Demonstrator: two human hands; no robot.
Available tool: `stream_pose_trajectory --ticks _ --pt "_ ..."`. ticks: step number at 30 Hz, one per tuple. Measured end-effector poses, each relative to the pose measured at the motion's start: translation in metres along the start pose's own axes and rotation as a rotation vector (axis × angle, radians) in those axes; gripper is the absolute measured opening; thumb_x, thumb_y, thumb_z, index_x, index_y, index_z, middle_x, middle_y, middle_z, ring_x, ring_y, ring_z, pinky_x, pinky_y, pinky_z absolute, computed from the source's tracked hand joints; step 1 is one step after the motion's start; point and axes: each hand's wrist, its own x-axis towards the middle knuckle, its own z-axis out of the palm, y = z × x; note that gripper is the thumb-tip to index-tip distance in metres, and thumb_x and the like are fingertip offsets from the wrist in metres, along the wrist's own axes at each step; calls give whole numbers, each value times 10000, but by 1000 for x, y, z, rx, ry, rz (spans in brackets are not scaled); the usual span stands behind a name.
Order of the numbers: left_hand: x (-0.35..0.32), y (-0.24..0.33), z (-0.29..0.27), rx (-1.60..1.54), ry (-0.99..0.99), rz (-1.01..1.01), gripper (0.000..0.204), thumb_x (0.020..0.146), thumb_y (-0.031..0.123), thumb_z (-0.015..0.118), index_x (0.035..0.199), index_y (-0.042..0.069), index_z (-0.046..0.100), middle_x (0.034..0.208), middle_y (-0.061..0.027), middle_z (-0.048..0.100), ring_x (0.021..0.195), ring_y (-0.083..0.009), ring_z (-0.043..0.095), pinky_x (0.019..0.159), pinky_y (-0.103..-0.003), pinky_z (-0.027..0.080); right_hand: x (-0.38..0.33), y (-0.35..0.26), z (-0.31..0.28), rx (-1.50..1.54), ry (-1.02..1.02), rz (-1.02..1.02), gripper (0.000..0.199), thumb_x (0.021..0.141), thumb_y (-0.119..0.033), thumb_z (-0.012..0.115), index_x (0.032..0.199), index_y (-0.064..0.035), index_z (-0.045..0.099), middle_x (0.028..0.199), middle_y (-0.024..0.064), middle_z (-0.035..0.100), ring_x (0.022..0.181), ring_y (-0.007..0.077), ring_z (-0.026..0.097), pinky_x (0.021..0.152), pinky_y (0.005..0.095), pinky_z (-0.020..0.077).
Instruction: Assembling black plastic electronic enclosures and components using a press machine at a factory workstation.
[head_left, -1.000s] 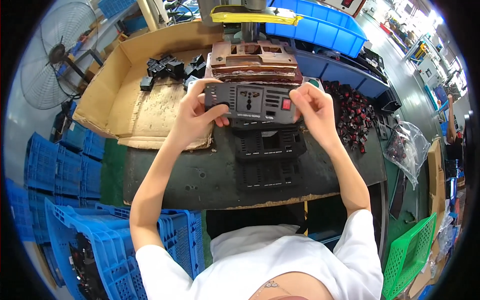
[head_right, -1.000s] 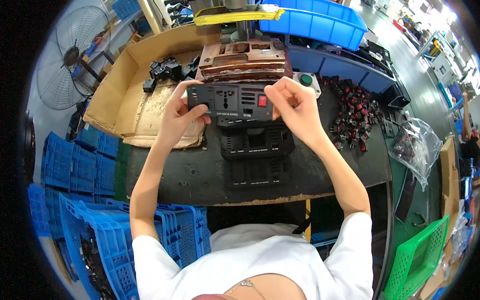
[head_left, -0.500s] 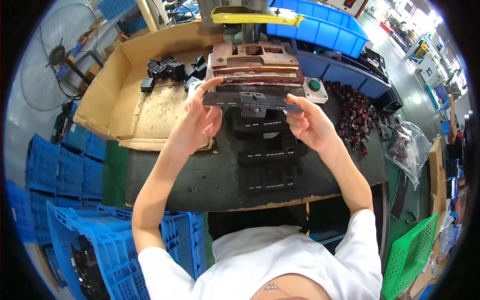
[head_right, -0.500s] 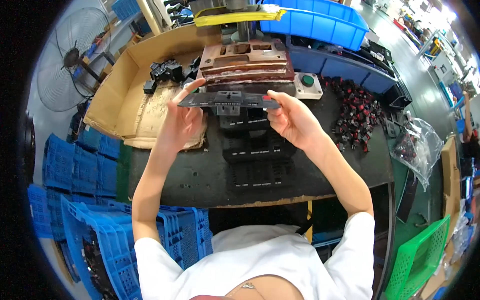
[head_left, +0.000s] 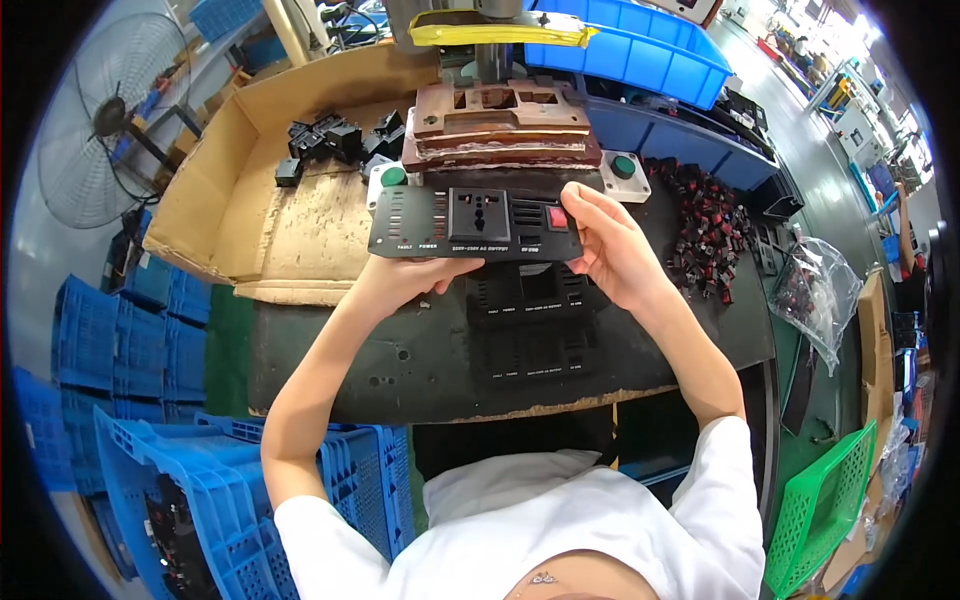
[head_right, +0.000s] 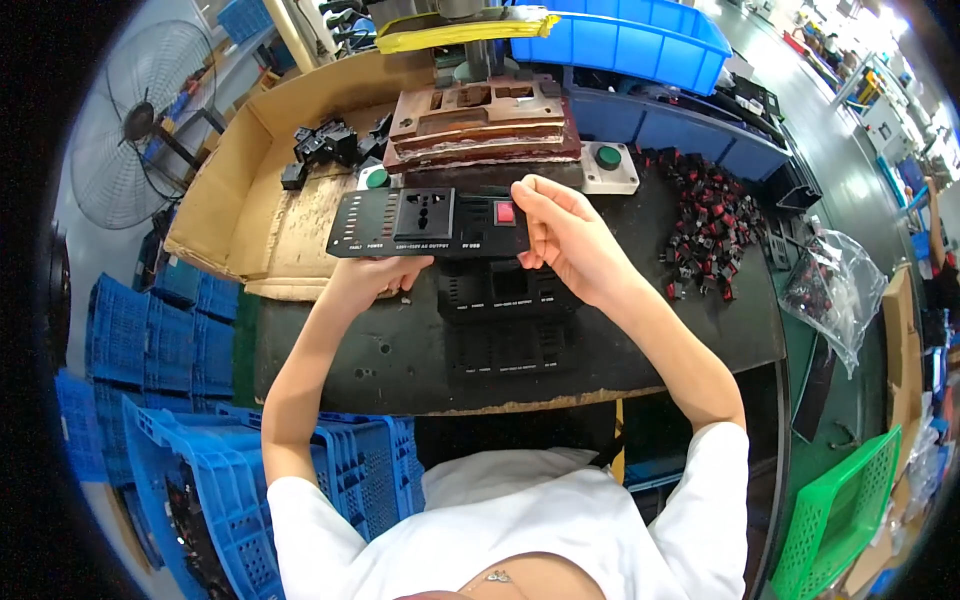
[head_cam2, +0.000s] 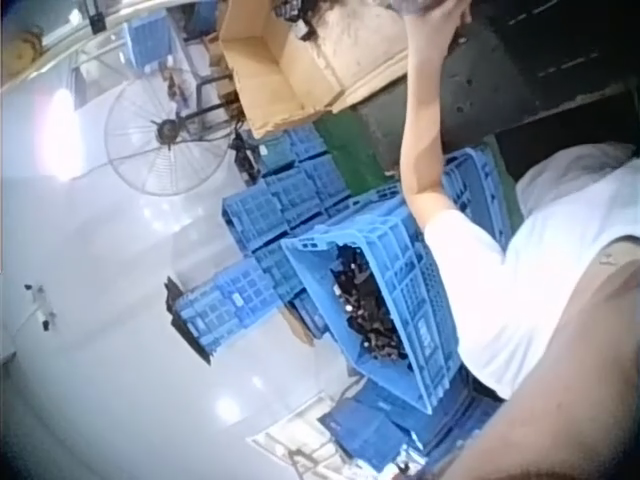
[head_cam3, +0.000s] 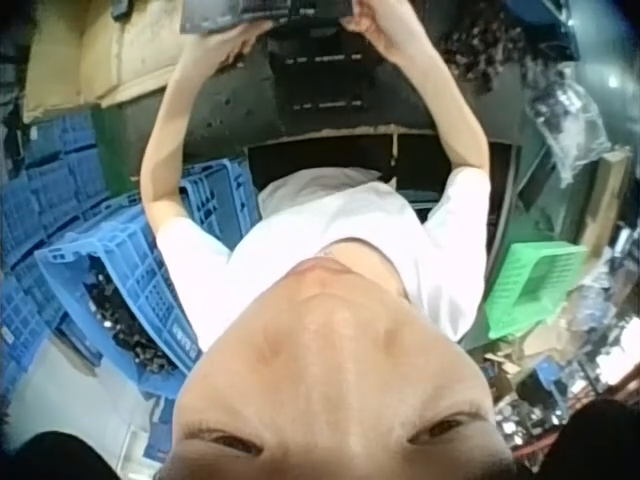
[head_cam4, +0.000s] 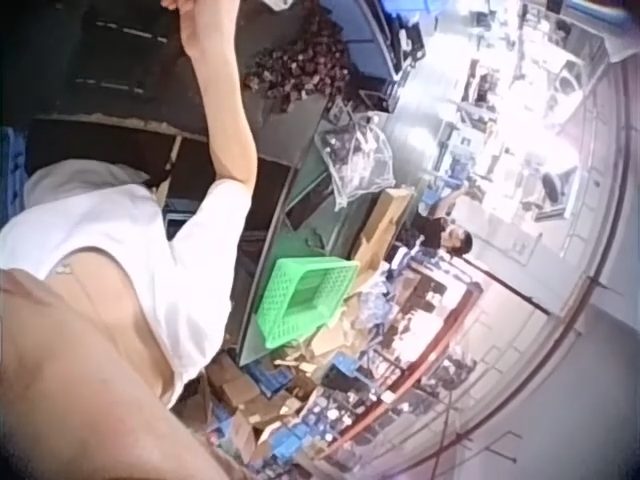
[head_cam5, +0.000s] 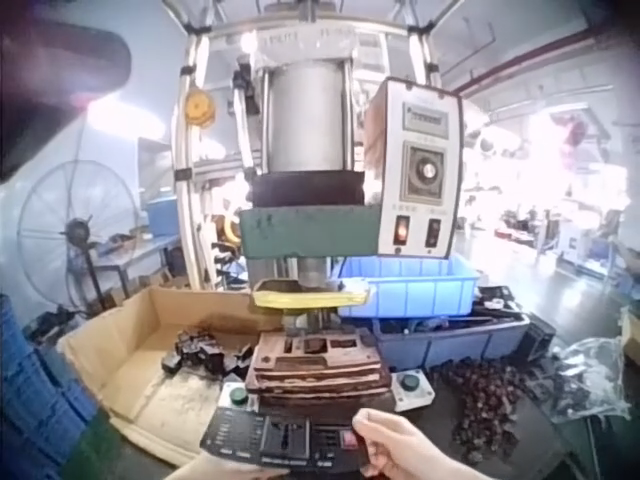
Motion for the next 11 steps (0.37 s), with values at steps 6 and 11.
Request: stream_pose_trajectory --ticks 6,11 --pt "2 -31 -24 204 -30 -26 134 751 123 701 747 50 589 561 17 532 474 -35 459 393 -209 335 0 12 0 -166 -138 -130 151 960 -231 416 868 -117 452 716 -57 533 554 12 515 501 165 434" --pt "2 -32 -20 49 42 119 120 778 169 677 755 72 610 585 16 561 505 -33 502 389 -193 343 1 12 1 -225 -132 -133 168 962 -243 411 856 -118 448 728 -54 536 564 20 506 515 172 427"
